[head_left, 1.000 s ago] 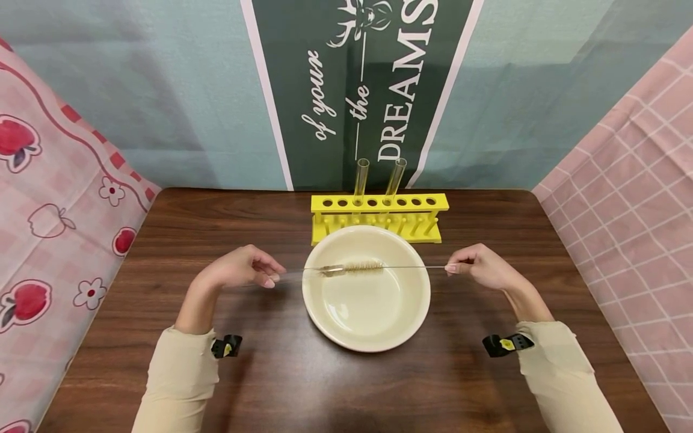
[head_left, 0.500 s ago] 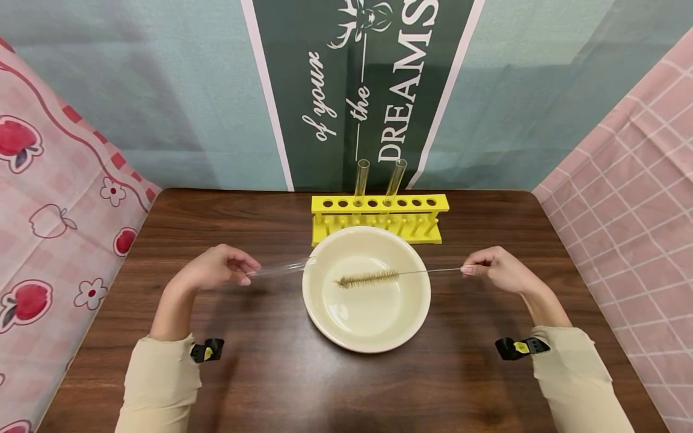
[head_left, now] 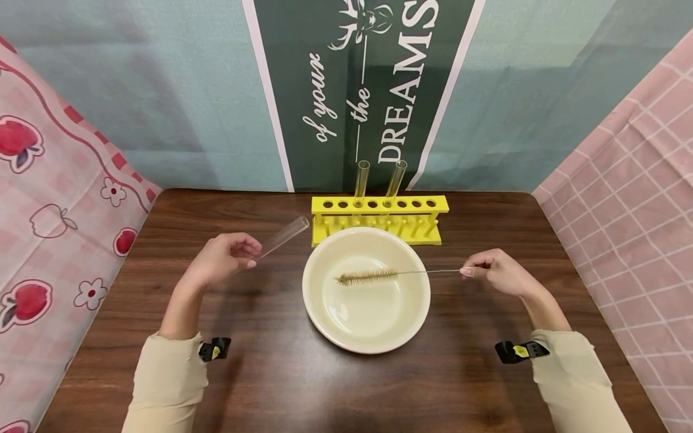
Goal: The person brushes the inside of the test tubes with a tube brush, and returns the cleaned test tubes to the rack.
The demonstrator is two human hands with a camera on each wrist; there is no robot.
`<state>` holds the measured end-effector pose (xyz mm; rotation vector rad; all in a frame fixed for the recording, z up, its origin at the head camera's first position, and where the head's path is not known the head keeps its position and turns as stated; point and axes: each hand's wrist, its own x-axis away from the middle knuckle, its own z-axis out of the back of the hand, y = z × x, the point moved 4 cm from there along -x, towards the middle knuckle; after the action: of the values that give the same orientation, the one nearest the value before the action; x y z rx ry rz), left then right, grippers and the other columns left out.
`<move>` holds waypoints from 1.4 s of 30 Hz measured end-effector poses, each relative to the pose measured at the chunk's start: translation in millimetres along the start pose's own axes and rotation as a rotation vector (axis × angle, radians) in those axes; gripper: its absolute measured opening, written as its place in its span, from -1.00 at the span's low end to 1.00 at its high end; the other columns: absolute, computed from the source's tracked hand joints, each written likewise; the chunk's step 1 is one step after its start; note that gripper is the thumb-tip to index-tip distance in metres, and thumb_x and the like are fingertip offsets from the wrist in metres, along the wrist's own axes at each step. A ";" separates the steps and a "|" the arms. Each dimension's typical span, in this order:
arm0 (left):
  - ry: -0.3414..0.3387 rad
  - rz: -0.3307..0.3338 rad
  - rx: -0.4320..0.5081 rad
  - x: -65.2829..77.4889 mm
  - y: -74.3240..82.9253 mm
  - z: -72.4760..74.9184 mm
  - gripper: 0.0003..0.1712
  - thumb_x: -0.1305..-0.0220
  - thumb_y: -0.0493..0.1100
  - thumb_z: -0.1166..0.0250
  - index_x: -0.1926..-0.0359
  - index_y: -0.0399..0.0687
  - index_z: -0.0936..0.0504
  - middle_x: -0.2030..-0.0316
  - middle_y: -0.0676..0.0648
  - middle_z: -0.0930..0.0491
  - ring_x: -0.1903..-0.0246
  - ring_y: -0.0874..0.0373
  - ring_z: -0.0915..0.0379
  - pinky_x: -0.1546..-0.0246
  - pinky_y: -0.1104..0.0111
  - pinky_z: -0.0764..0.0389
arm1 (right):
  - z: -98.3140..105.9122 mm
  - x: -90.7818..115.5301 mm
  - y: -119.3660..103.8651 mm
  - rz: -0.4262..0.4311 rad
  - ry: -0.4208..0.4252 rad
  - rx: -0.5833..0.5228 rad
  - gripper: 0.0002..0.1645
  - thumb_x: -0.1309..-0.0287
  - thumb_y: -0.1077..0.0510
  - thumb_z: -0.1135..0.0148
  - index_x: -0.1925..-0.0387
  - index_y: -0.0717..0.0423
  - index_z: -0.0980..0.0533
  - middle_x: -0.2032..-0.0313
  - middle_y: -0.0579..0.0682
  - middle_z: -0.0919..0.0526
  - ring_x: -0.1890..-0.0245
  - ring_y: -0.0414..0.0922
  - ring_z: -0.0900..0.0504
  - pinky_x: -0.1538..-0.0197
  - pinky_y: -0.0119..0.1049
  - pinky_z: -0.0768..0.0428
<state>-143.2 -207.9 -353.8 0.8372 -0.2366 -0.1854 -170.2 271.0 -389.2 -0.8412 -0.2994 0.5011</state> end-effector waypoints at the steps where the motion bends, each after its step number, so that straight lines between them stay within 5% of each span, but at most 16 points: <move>1: 0.017 -0.007 -0.005 -1.7 2.2 -0.1 -0.77 -0.07 -0.42 -0.27 0.19 -0.32 -0.55 0.28 -0.19 -0.59 0.22 -0.02 -0.51 0.23 0.20 -0.47 | -0.1 0.0 -0.1 -0.003 -0.001 0.001 -0.79 -0.12 0.37 -0.14 0.54 0.11 -0.59 0.53 -0.13 -0.61 0.52 -0.27 -0.49 0.45 -0.30 -0.48; 11: 0.143 -0.068 -0.025 -29.4 22.1 -7.9 -0.77 -0.10 -0.43 -0.24 0.18 -0.29 -0.48 0.23 -0.22 -0.58 0.17 -0.06 -0.50 0.08 0.09 -0.40 | 0.6 -2.2 0.7 -0.060 0.003 -0.002 -0.79 -0.14 0.35 -0.13 0.54 0.13 -0.59 0.50 -0.07 -0.63 0.49 -0.24 -0.53 0.41 -0.30 -0.50; 21: 0.171 -0.046 -0.006 -62.0 49.2 -10.6 -0.75 -0.14 -0.37 -0.24 0.14 -0.25 -0.43 0.20 -0.21 -0.52 0.15 -0.05 -0.44 0.13 0.12 -0.44 | -5.7 -3.0 2.0 -0.089 0.002 -0.044 -0.81 -0.15 0.31 -0.14 0.55 0.16 -0.58 0.69 -0.18 -0.37 0.67 -0.30 -0.18 0.62 -0.34 -0.25; 31: 0.261 -0.061 0.033 -88.6 70.1 -10.1 -0.78 -0.13 -0.40 -0.24 0.19 -0.25 -0.43 0.27 -0.18 -0.50 0.19 -0.02 -0.47 0.14 0.17 -0.48 | -9.1 -2.6 -3.1 -0.074 0.007 -0.068 -0.82 -0.13 0.31 -0.16 0.55 0.16 -0.57 0.69 -0.19 -0.34 0.68 -0.30 -0.21 0.62 -0.34 -0.25; 42: 0.260 -0.024 0.058 -113.5 82.1 -16.5 -0.74 -0.18 -0.32 -0.22 0.13 -0.23 -0.39 0.23 -0.16 -0.50 0.18 0.01 -0.42 0.16 0.21 -0.46 | -7.2 -0.7 0.3 -0.110 0.011 -0.071 -0.81 -0.13 0.32 -0.16 0.57 0.17 -0.57 0.68 -0.18 -0.38 0.67 -0.29 -0.21 0.62 -0.35 -0.26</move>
<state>-241.6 -113.4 -318.0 0.9121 0.0125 -0.0912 -167.7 266.3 -394.0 -0.8907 -0.3532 0.3853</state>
